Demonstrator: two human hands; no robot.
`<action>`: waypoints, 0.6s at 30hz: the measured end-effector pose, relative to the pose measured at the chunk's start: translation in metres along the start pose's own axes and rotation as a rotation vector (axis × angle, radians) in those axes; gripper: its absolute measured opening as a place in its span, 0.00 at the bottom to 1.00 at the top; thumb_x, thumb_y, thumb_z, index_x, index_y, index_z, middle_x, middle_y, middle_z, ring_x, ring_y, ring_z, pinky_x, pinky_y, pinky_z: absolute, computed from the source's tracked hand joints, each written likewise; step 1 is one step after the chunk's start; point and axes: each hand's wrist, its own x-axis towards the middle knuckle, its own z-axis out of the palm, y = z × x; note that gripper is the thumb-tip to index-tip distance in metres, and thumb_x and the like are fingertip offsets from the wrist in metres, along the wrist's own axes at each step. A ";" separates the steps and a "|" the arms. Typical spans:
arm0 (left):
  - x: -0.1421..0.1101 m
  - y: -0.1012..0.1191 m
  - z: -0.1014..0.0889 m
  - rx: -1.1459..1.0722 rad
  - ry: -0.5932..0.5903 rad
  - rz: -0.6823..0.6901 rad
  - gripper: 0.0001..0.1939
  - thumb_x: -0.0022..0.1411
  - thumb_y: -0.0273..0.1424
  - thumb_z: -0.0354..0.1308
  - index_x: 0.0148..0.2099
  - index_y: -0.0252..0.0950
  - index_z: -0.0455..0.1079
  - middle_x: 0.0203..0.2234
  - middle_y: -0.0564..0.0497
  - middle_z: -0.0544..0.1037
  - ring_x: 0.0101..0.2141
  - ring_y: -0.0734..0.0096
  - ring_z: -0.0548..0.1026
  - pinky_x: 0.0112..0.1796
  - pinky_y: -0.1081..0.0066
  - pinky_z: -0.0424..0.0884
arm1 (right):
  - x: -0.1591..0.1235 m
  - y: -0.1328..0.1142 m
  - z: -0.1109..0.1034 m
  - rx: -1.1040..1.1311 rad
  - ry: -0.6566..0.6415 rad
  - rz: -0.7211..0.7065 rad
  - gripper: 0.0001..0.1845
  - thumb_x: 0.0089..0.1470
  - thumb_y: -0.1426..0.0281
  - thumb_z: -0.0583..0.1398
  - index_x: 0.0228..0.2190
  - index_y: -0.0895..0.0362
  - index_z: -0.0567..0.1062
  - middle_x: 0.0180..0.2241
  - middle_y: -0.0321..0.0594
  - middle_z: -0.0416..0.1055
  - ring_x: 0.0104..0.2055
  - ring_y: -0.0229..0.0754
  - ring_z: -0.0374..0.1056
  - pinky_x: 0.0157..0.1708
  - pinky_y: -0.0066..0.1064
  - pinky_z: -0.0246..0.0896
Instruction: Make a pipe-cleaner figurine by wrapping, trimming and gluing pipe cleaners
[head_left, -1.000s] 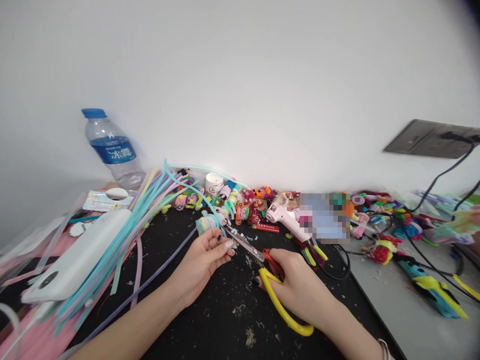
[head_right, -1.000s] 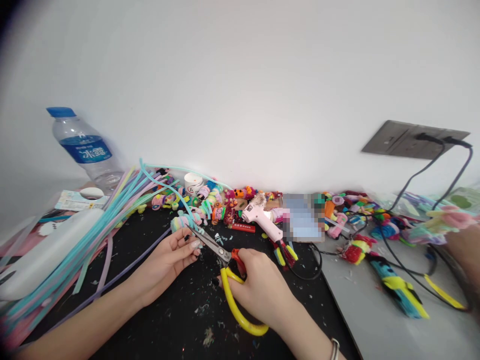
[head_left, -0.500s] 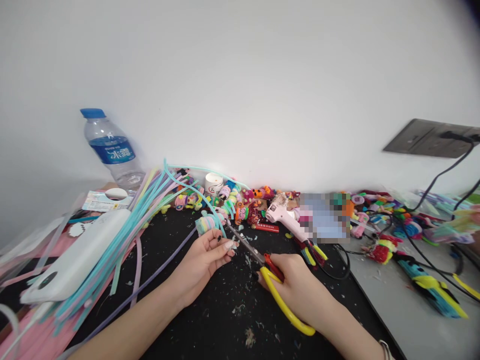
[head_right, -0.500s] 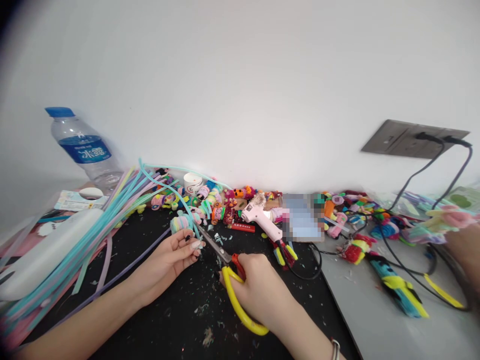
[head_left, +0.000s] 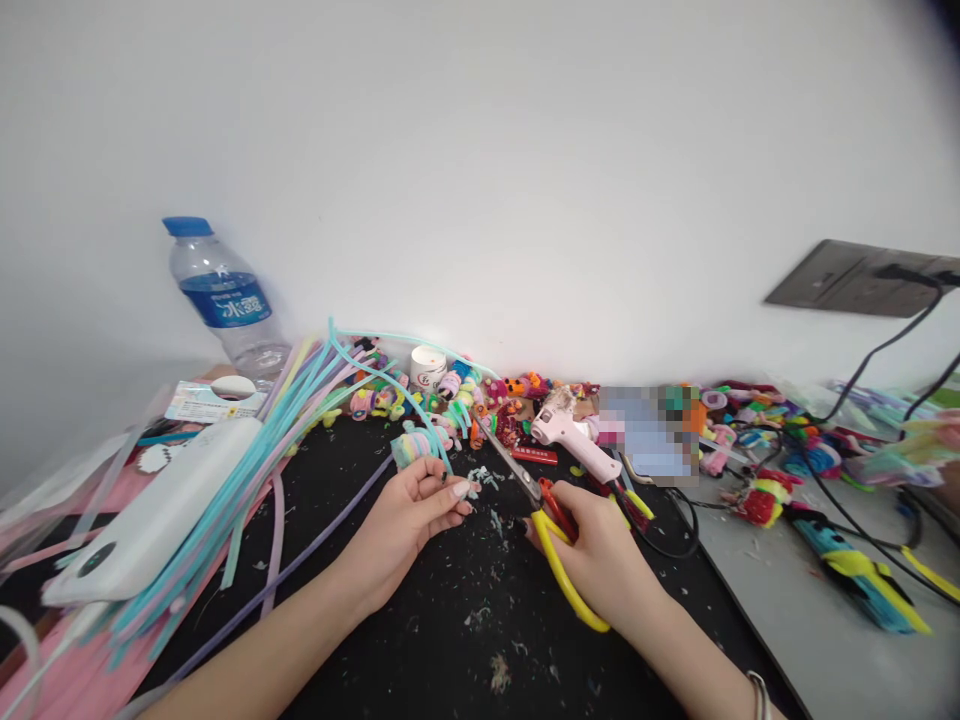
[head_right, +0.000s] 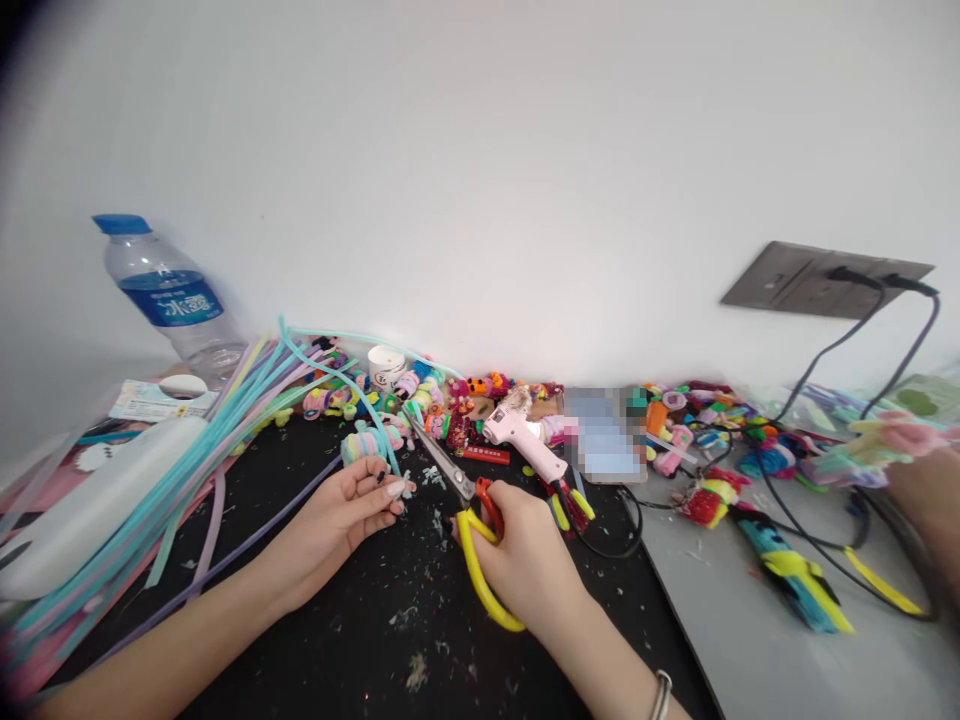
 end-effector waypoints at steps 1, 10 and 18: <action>0.000 0.000 0.001 0.013 -0.013 -0.007 0.12 0.55 0.30 0.62 0.36 0.36 0.59 0.28 0.55 0.73 0.30 0.80 0.73 0.33 0.80 0.69 | 0.001 0.000 0.000 0.003 0.021 0.014 0.13 0.49 0.67 0.57 0.20 0.56 0.58 0.19 0.32 0.61 0.22 0.35 0.56 0.21 0.25 0.46; 0.004 0.009 0.000 0.241 0.315 0.417 0.11 0.53 0.31 0.62 0.34 0.36 0.61 0.28 0.56 0.75 0.31 0.78 0.73 0.35 0.78 0.69 | 0.005 0.009 0.000 -0.014 0.031 -0.007 0.11 0.43 0.72 0.62 0.34 0.58 0.71 0.34 0.41 0.70 0.36 0.45 0.67 0.36 0.33 0.60; -0.006 0.006 -0.001 0.607 0.247 0.554 0.06 0.57 0.31 0.57 0.34 0.38 0.62 0.32 0.52 0.79 0.36 0.69 0.77 0.37 0.72 0.71 | -0.004 0.001 -0.005 0.041 -0.153 -0.193 0.16 0.46 0.74 0.61 0.40 0.55 0.70 0.40 0.43 0.68 0.42 0.45 0.66 0.41 0.35 0.64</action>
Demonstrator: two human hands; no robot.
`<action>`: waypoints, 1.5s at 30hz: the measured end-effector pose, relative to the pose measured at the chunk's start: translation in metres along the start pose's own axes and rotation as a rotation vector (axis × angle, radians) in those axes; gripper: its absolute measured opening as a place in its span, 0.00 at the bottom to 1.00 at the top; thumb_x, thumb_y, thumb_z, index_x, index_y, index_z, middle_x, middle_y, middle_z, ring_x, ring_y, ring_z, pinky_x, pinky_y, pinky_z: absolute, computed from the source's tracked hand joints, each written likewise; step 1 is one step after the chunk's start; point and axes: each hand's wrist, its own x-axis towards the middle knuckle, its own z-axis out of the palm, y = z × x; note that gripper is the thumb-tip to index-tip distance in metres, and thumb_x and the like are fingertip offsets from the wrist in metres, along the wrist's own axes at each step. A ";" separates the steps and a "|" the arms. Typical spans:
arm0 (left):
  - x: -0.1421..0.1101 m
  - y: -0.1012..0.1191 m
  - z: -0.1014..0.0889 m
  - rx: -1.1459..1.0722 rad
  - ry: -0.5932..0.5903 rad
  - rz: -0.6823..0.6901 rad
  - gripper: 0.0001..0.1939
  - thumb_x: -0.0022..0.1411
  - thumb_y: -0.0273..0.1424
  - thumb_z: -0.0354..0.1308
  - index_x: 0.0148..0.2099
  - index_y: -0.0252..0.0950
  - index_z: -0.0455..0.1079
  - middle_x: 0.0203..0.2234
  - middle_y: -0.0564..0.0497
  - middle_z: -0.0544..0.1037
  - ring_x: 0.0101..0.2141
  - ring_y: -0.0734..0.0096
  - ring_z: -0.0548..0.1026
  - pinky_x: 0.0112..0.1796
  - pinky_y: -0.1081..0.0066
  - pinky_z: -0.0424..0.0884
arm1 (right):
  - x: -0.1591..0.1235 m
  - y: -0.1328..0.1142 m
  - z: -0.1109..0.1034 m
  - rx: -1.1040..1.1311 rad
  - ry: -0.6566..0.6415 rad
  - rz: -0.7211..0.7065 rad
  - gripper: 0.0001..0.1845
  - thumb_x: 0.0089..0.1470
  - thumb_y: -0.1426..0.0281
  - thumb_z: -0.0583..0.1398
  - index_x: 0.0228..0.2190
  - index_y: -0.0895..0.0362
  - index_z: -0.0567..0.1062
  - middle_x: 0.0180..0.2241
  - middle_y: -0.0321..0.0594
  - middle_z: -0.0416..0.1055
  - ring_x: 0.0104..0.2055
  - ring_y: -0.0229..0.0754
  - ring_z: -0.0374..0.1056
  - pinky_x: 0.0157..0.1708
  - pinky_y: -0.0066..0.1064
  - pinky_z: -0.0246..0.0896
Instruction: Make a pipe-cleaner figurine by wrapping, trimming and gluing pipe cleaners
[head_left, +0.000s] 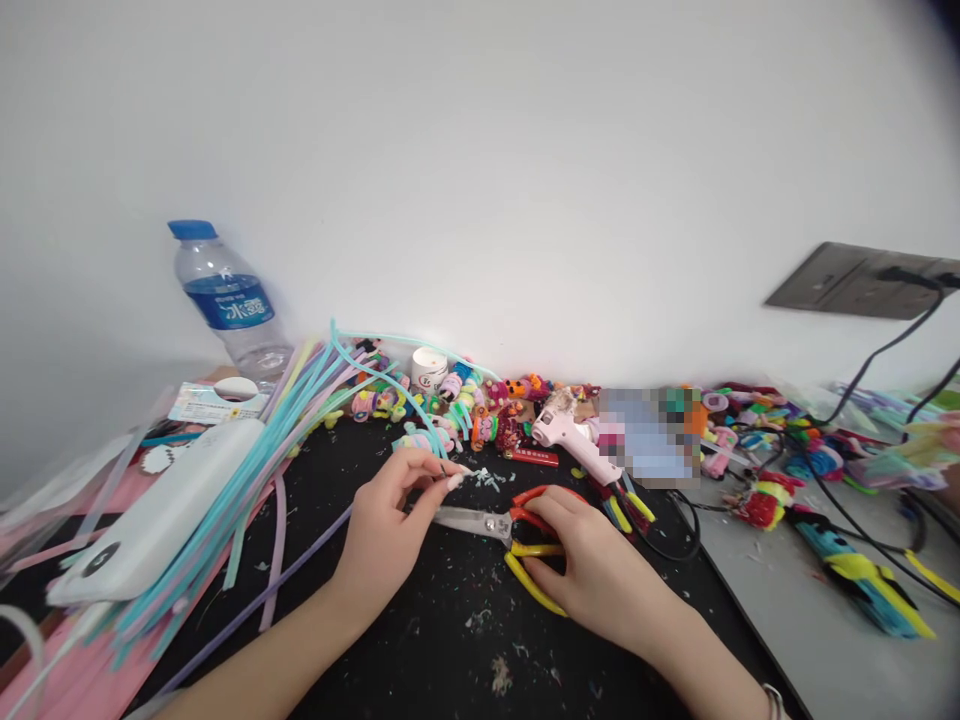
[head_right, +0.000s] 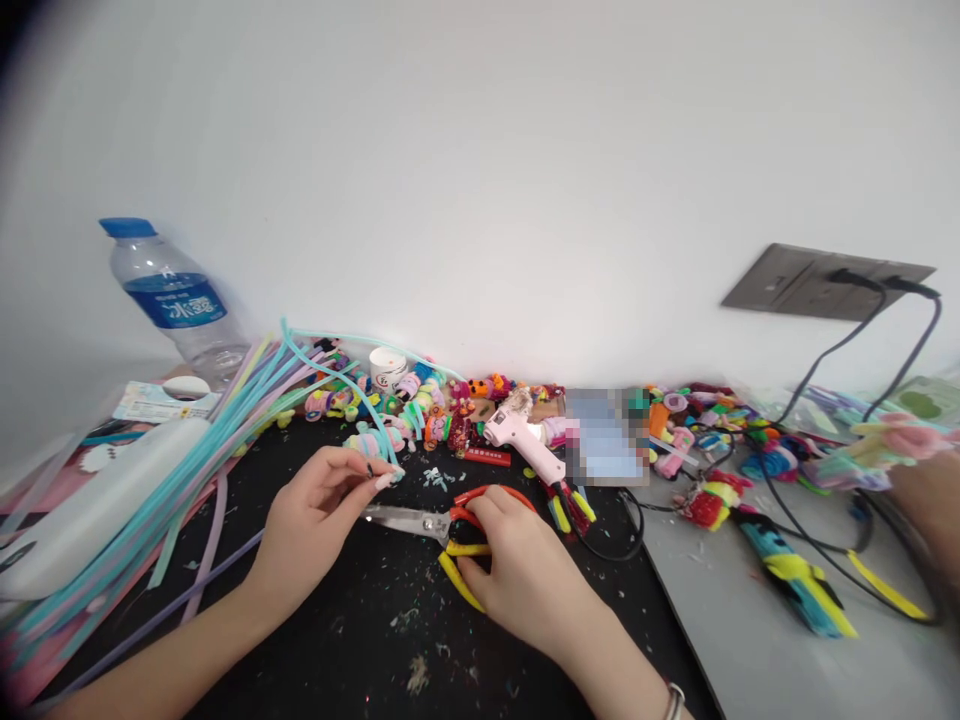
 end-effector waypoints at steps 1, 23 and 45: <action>-0.001 0.000 0.000 0.042 -0.044 0.008 0.05 0.58 0.31 0.57 0.34 0.38 0.62 0.32 0.52 0.79 0.36 0.69 0.77 0.37 0.72 0.71 | -0.001 -0.003 -0.002 0.001 -0.006 -0.013 0.16 0.47 0.74 0.60 0.41 0.55 0.70 0.41 0.43 0.67 0.43 0.45 0.65 0.42 0.35 0.64; -0.005 0.000 0.007 0.327 -0.449 0.210 0.07 0.61 0.27 0.53 0.40 0.39 0.71 0.34 0.54 0.77 0.35 0.74 0.74 0.39 0.75 0.69 | 0.003 -0.001 0.015 0.054 0.271 -0.309 0.12 0.60 0.76 0.50 0.39 0.58 0.72 0.36 0.44 0.70 0.37 0.41 0.67 0.35 0.31 0.66; -0.006 -0.003 0.008 0.414 -0.408 0.408 0.09 0.62 0.24 0.50 0.38 0.36 0.72 0.31 0.51 0.77 0.34 0.72 0.73 0.38 0.73 0.69 | 0.007 -0.004 0.022 0.097 0.266 -0.271 0.10 0.59 0.75 0.52 0.39 0.56 0.72 0.35 0.41 0.71 0.37 0.39 0.67 0.37 0.30 0.66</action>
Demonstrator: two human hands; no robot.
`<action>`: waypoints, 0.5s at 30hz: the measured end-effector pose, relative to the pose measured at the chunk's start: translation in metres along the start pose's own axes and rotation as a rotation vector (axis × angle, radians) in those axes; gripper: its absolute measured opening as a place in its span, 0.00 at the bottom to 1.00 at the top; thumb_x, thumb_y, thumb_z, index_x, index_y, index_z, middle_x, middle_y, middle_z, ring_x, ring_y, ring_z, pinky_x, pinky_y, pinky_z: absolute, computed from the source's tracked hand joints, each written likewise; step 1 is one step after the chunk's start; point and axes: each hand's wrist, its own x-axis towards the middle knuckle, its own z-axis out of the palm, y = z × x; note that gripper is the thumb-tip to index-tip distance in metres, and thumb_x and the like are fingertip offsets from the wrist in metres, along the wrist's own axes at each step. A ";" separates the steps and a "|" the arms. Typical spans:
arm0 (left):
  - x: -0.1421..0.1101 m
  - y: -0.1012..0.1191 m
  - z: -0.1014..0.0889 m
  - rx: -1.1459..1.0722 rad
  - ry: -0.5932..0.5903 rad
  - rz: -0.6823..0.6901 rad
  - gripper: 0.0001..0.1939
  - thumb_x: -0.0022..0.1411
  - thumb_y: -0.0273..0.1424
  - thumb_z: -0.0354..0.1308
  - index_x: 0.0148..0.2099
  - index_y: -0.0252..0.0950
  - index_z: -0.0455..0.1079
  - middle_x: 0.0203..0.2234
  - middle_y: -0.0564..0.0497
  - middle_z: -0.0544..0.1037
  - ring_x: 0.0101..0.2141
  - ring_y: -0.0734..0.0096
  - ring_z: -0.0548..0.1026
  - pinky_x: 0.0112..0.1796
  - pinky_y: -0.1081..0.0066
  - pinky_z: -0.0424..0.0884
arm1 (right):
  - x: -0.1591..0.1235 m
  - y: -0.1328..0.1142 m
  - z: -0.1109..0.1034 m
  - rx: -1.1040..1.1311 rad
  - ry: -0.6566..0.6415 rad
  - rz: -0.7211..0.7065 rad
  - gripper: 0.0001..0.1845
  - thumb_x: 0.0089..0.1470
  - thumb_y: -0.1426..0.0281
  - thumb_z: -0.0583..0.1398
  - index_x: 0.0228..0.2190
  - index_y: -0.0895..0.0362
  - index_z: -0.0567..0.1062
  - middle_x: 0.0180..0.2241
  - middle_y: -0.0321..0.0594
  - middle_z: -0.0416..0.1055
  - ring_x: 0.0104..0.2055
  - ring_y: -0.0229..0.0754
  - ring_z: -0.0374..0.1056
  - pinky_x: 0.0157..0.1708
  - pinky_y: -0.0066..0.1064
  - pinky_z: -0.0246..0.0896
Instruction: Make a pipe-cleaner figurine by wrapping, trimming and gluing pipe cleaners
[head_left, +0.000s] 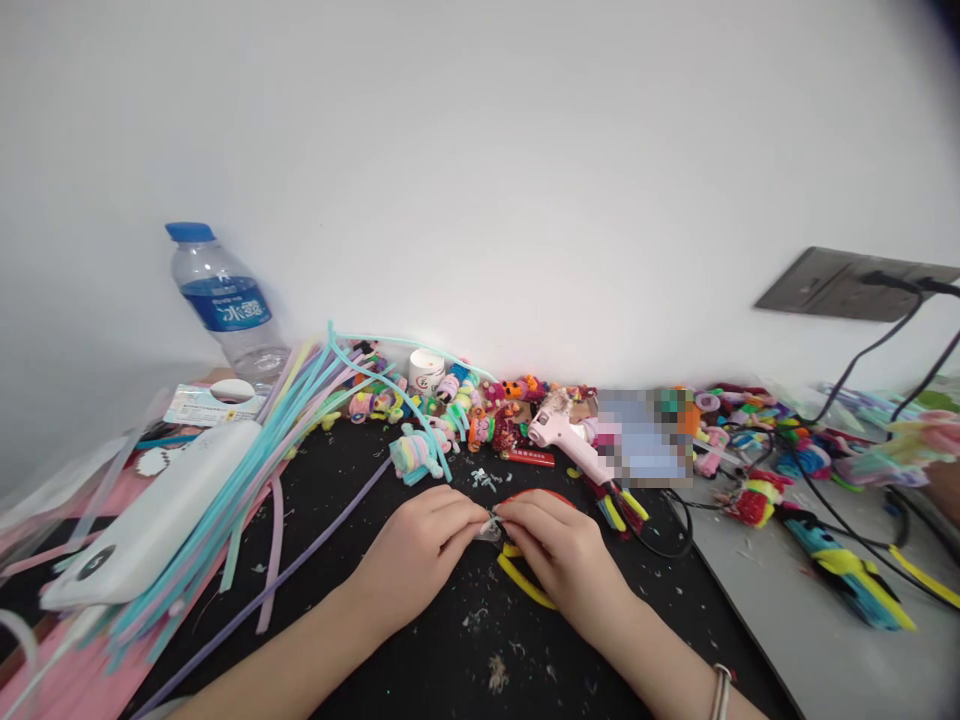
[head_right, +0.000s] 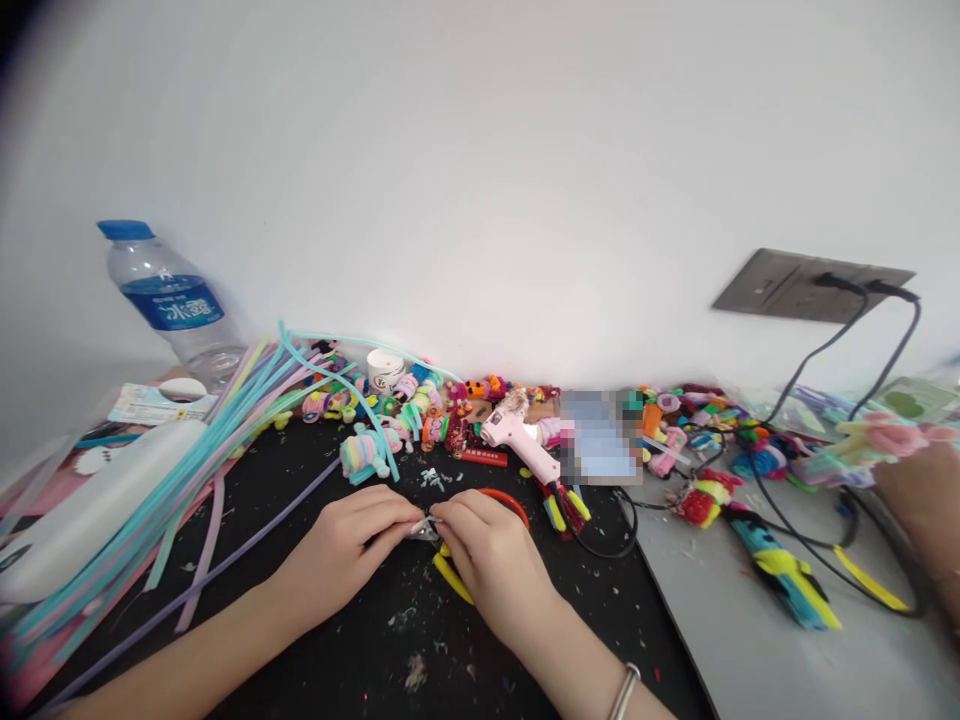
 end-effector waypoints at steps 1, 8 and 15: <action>0.000 0.000 0.000 0.005 0.000 0.005 0.09 0.62 0.24 0.51 0.37 0.36 0.72 0.31 0.51 0.77 0.34 0.72 0.73 0.38 0.73 0.69 | 0.000 0.000 0.001 0.000 -0.003 -0.009 0.10 0.59 0.75 0.52 0.40 0.57 0.72 0.35 0.41 0.71 0.37 0.39 0.67 0.36 0.30 0.66; 0.000 0.004 -0.002 0.035 0.002 0.034 0.10 0.63 0.24 0.48 0.38 0.36 0.71 0.31 0.49 0.76 0.33 0.71 0.72 0.36 0.71 0.68 | 0.000 -0.002 0.002 -0.054 -0.019 -0.001 0.11 0.60 0.75 0.50 0.38 0.58 0.72 0.33 0.41 0.70 0.34 0.39 0.66 0.35 0.31 0.65; -0.001 0.006 0.000 0.081 0.032 0.048 0.10 0.62 0.24 0.48 0.32 0.34 0.70 0.26 0.49 0.73 0.30 0.71 0.70 0.33 0.72 0.67 | -0.001 -0.009 0.007 -0.085 0.052 0.007 0.10 0.59 0.74 0.51 0.33 0.58 0.72 0.28 0.40 0.68 0.30 0.39 0.66 0.31 0.29 0.63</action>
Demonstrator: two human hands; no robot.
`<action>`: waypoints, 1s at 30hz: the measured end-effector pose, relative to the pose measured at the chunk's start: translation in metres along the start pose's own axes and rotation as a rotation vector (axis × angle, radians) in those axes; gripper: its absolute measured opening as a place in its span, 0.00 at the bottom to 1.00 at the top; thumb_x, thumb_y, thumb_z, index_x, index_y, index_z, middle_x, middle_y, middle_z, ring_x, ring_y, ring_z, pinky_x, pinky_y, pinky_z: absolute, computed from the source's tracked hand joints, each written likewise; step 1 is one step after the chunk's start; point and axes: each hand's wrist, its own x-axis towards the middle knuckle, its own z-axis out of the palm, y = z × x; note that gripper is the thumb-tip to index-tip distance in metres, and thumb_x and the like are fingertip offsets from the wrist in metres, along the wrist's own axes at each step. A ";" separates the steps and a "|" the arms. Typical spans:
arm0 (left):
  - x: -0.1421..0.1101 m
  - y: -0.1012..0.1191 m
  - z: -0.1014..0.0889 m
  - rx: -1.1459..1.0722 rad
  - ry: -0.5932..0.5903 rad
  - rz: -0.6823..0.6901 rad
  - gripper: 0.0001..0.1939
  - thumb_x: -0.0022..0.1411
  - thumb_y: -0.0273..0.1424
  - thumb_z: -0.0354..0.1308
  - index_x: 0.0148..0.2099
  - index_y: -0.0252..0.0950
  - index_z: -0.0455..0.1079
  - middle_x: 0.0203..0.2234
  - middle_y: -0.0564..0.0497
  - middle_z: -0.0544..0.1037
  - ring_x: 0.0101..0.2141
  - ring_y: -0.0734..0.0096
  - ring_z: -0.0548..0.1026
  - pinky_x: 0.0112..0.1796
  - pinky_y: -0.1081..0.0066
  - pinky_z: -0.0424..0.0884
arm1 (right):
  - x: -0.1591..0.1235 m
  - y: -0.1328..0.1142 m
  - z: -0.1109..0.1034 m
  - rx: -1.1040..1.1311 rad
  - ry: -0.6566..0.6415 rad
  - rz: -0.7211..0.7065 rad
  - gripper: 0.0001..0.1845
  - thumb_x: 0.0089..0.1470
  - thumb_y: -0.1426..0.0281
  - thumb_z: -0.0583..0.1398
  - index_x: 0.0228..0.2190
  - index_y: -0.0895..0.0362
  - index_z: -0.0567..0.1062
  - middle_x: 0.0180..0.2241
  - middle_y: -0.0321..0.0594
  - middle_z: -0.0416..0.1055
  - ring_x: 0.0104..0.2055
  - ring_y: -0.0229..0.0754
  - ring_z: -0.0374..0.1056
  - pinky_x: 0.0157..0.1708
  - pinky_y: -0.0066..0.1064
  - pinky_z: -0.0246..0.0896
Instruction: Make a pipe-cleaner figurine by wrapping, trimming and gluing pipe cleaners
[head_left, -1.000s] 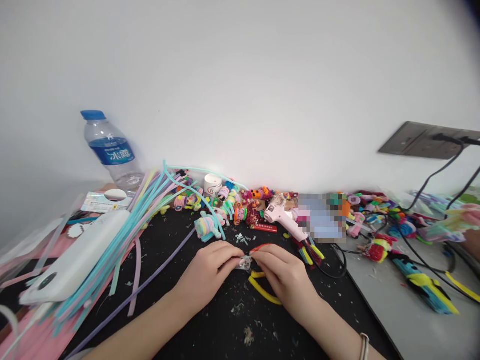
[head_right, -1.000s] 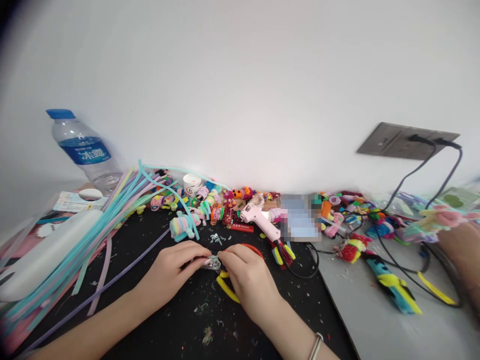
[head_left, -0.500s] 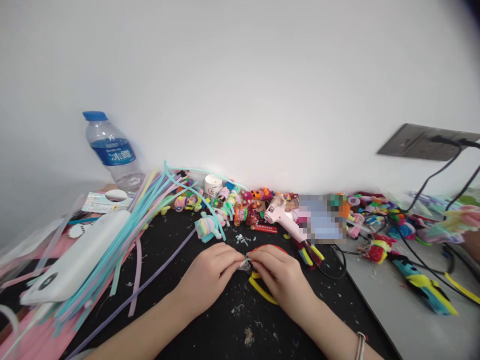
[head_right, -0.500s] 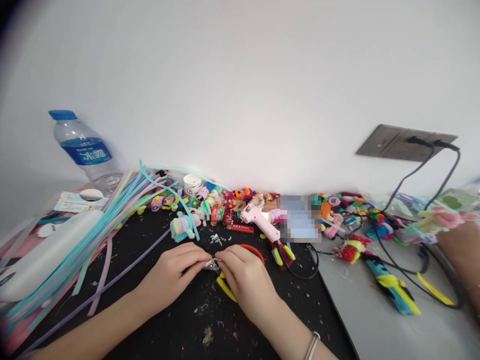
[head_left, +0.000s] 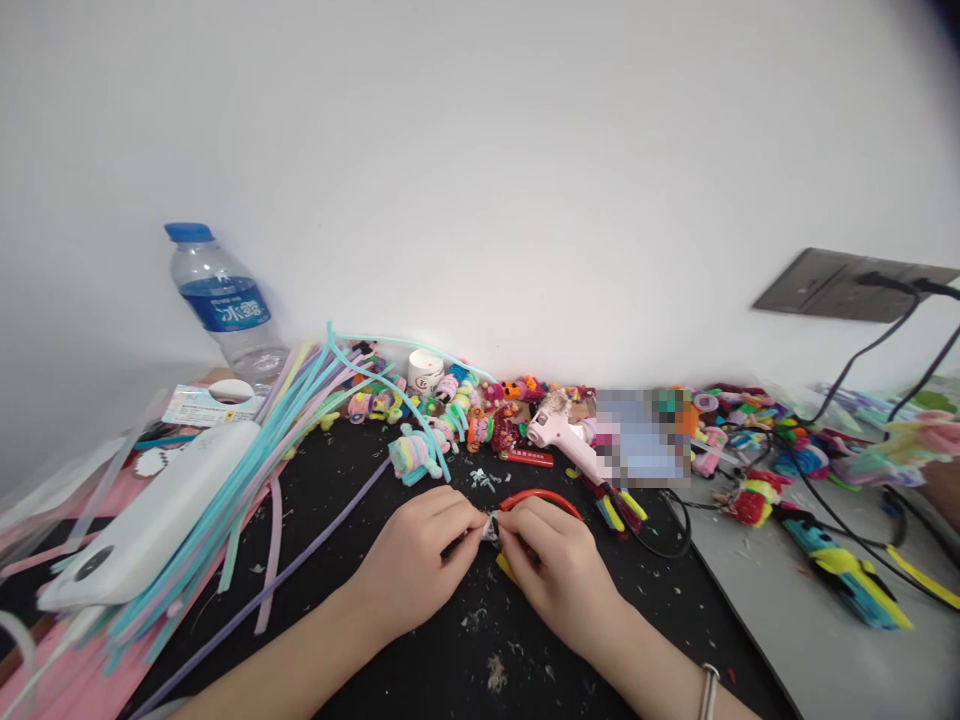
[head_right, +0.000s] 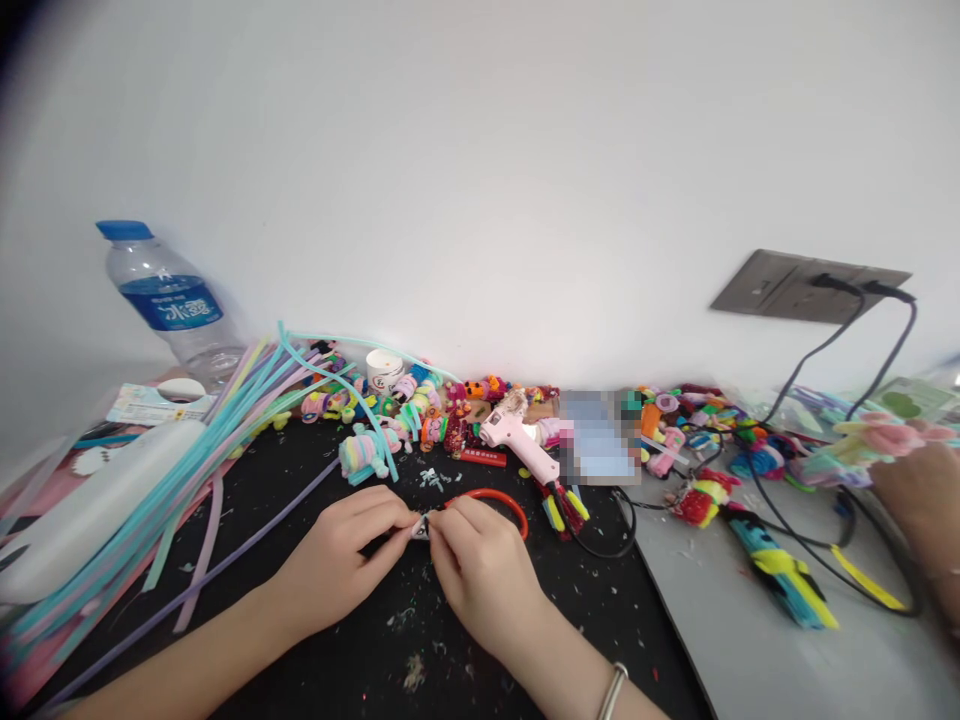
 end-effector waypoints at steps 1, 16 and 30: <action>0.000 0.000 0.000 0.002 0.008 -0.002 0.10 0.62 0.25 0.48 0.32 0.34 0.70 0.26 0.49 0.73 0.30 0.71 0.70 0.33 0.72 0.67 | 0.000 -0.001 0.001 0.000 0.010 0.009 0.10 0.59 0.74 0.51 0.32 0.58 0.72 0.27 0.40 0.67 0.30 0.38 0.65 0.30 0.29 0.63; -0.001 0.001 0.002 0.033 0.023 0.007 0.10 0.62 0.25 0.48 0.34 0.35 0.70 0.27 0.48 0.74 0.30 0.71 0.71 0.34 0.71 0.68 | 0.000 -0.005 0.003 -0.005 0.040 0.040 0.09 0.58 0.75 0.51 0.29 0.57 0.70 0.26 0.39 0.66 0.28 0.38 0.63 0.28 0.28 0.60; 0.000 0.001 0.001 0.040 0.097 -0.015 0.08 0.61 0.27 0.51 0.40 0.35 0.72 0.33 0.48 0.78 0.34 0.69 0.74 0.37 0.71 0.70 | 0.001 -0.008 0.003 0.001 0.110 0.063 0.09 0.58 0.74 0.51 0.31 0.58 0.71 0.26 0.40 0.67 0.28 0.39 0.65 0.28 0.29 0.62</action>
